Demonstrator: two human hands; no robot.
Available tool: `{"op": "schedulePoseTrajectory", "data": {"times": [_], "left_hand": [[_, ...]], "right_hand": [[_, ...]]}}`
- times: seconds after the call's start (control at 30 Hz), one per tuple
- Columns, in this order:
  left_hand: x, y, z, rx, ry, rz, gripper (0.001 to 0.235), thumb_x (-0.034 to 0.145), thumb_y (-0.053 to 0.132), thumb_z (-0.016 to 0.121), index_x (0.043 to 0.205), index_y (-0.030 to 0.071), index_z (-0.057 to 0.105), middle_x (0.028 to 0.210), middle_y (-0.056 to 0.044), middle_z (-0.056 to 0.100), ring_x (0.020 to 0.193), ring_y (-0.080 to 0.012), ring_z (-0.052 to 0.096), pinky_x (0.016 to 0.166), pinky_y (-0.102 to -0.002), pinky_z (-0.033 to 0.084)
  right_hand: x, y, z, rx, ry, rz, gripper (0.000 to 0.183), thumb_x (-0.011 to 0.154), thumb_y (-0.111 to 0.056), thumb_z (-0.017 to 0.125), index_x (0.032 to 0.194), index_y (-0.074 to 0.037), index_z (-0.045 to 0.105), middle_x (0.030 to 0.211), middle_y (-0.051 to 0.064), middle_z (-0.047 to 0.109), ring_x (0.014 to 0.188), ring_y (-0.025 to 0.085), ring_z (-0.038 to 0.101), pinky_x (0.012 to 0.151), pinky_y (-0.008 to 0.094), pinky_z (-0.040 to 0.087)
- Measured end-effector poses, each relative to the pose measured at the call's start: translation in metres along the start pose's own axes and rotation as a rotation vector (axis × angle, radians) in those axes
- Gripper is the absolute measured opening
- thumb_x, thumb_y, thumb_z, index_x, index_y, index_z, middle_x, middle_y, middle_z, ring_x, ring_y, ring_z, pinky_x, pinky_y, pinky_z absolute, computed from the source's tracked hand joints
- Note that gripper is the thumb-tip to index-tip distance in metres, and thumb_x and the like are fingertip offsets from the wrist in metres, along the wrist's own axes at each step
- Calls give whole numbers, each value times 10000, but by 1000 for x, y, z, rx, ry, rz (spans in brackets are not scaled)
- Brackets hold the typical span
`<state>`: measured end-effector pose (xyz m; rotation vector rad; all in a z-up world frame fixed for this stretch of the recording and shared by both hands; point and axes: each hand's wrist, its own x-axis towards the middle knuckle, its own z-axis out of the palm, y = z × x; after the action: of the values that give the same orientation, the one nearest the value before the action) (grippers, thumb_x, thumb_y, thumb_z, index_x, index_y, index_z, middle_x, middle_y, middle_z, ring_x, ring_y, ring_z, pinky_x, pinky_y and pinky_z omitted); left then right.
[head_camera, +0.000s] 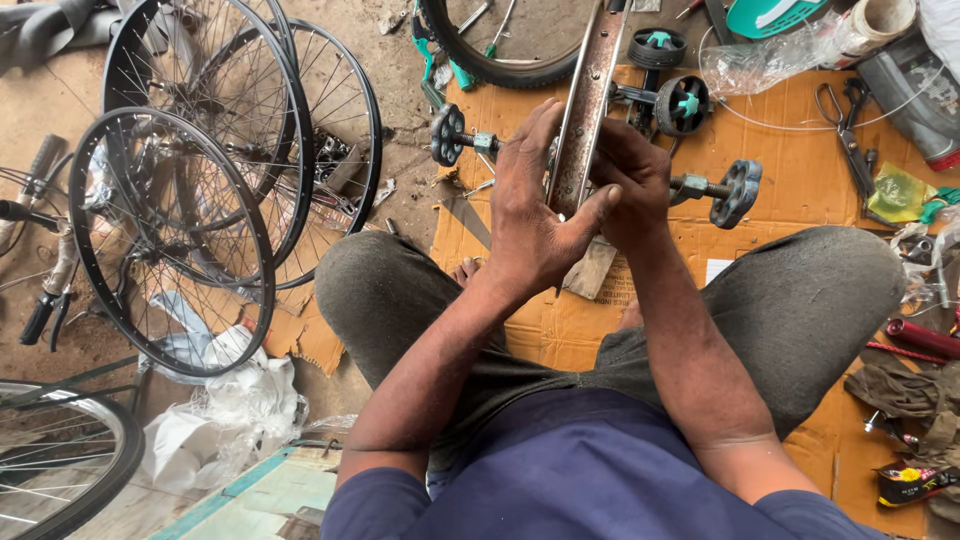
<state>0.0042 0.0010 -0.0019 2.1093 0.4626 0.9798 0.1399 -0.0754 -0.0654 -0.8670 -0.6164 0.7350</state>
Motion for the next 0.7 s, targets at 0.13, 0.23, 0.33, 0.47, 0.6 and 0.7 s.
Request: {"op": "schedulePoseTrajectory", "data": {"times": [0.13, 0.23, 0.33, 0.47, 0.6, 0.7], "left_hand": [[0, 1, 1, -16, -2, 13, 839, 956, 397, 803, 1574, 32, 369, 1541, -221, 468, 1458, -357, 482, 1244, -461, 433], [1, 2, 0, -24, 2, 29, 841, 942, 347, 825, 1576, 36, 370, 1530, -219, 461, 1458, -356, 480, 1244, -454, 434], [1, 5, -4, -53, 18, -2, 859, 931, 316, 847, 1585, 34, 367, 1508, -194, 494, 1415, -334, 520, 1214, -433, 459], [4, 7, -8, 16, 32, 4, 856, 896, 273, 857, 1563, 27, 382, 1508, -184, 531, 1322, -329, 552, 1137, -419, 483], [9, -4, -4, 53, 66, -24, 835, 875, 303, 870, 1508, 17, 407, 1366, -154, 588, 1162, -256, 609, 1021, -385, 549], [12, -10, -5, 78, 51, -36, 810, 878, 308, 861, 1484, 5, 416, 1292, -145, 601, 1097, -224, 618, 962, -370, 565]], "right_hand": [[-4, 7, 3, -22, 51, -59, 317, 1016, 55, 677, 1333, 36, 662, 1238, 115, 741, 1117, 162, 712, 994, 292, 594], [-2, 10, 2, -78, 10, -159, 284, 1043, 33, 694, 1326, 31, 671, 1248, 101, 733, 1097, 143, 700, 977, 272, 578], [1, 7, -1, -85, -57, -121, 265, 1088, -90, 667, 1333, 12, 661, 1241, 77, 716, 1113, 131, 683, 997, 274, 570], [6, 0, 4, -38, -44, 35, 315, 1125, -223, 642, 1344, 3, 641, 1217, 60, 691, 1116, 114, 641, 1012, 268, 534], [17, -2, 12, 84, -116, 65, 333, 1098, -268, 617, 1311, -14, 651, 1134, 64, 710, 1039, 142, 684, 956, 300, 575], [20, 2, 16, 58, -79, 62, 359, 1099, -288, 612, 1308, -2, 667, 1116, 64, 711, 1022, 129, 670, 936, 295, 567]]}}
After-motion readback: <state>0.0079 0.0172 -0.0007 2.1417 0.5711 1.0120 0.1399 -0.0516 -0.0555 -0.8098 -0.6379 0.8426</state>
